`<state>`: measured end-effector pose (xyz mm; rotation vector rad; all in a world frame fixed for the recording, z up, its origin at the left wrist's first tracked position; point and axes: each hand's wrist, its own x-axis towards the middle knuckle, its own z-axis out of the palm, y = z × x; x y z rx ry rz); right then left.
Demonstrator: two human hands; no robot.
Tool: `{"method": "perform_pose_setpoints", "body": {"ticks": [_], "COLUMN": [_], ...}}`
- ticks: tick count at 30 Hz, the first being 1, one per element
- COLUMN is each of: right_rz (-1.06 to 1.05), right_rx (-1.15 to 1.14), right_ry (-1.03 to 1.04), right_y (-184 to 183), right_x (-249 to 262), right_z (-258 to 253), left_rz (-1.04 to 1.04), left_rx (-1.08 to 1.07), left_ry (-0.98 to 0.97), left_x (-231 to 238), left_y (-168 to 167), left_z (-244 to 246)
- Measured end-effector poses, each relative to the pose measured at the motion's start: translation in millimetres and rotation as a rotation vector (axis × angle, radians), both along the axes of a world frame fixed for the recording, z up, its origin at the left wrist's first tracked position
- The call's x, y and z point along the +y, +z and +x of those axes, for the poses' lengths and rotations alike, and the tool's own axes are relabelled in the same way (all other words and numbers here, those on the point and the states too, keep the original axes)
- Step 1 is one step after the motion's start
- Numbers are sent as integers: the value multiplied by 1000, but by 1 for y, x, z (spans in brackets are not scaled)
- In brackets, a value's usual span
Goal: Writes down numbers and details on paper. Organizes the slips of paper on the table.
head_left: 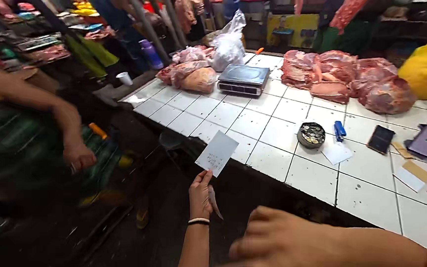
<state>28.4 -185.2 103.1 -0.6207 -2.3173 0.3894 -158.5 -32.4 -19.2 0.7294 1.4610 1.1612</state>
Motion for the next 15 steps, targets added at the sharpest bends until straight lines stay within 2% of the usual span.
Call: {"method": "perform_pose_setpoints", "body": {"ticks": [2,6,8,11,15], "right_rz": [-141,-809,-1014,-1194,-1358], "right_rx": [-170,-482,-536,-533,-448], "right_ry": [-221,-756,-932,-1010,-1092], "right_y": [-43,-112,-148,-189,-208], "right_x": [29,68,76,77,85], "right_z": [23,106,143,172,179], "left_rz": [-14,-70,-106,-149,-120], "left_rx": [-25,-53,-41,41,162], "left_ry": [-49,-117,-162,-235,-336], "left_x": [11,28,40,61,91], "left_y": [-6,-14,-15,-16,-18], "left_z": [11,38,54,80,124]}}
